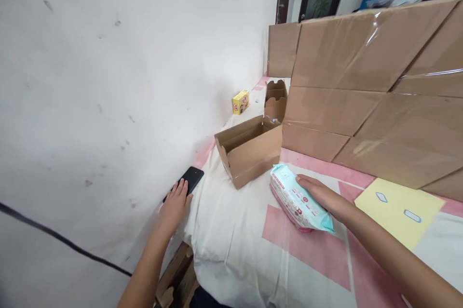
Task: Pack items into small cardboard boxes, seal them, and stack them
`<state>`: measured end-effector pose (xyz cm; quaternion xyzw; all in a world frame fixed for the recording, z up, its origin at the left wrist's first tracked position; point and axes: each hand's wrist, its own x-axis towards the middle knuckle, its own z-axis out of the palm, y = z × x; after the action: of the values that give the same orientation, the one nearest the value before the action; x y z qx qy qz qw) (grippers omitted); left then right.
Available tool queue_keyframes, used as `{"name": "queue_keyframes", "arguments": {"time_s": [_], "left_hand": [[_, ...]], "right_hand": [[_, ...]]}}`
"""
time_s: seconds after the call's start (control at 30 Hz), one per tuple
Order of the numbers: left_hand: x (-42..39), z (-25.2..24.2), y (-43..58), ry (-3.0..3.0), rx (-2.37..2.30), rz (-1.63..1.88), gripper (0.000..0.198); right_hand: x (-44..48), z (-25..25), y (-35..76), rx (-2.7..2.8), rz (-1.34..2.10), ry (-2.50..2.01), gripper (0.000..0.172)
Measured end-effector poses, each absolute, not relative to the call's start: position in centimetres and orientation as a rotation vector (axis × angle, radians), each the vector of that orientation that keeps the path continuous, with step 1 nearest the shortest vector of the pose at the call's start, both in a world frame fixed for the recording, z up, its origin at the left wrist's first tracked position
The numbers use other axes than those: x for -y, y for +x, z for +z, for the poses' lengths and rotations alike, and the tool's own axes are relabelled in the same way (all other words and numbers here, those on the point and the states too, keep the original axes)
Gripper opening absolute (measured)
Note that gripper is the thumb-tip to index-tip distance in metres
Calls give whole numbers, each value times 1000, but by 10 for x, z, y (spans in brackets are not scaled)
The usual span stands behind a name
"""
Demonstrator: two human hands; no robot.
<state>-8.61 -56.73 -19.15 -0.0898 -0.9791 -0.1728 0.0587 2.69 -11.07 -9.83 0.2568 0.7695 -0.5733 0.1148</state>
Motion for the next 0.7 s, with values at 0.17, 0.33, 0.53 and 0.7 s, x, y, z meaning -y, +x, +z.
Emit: {"name": "queue_keyframes", "arguments": {"time_s": [0.17,0.33,0.53,0.7], "left_hand": [[544,-194,-105,-314,2985,-456,56],[517,-185,-135,-410,3000,-493,50],[481,-170,-185,-617,2989,-670,53],[467,-160,-201,-741,2867,-974,45]], "right_hand": [[113,-104,33,-2210,-1739,854,48],[121,-99,39,-2169,-1736,837,47],[129,-85,38,-2324,-1656,774,46],[138,-76,39,-2479,-1513,642,53]]}}
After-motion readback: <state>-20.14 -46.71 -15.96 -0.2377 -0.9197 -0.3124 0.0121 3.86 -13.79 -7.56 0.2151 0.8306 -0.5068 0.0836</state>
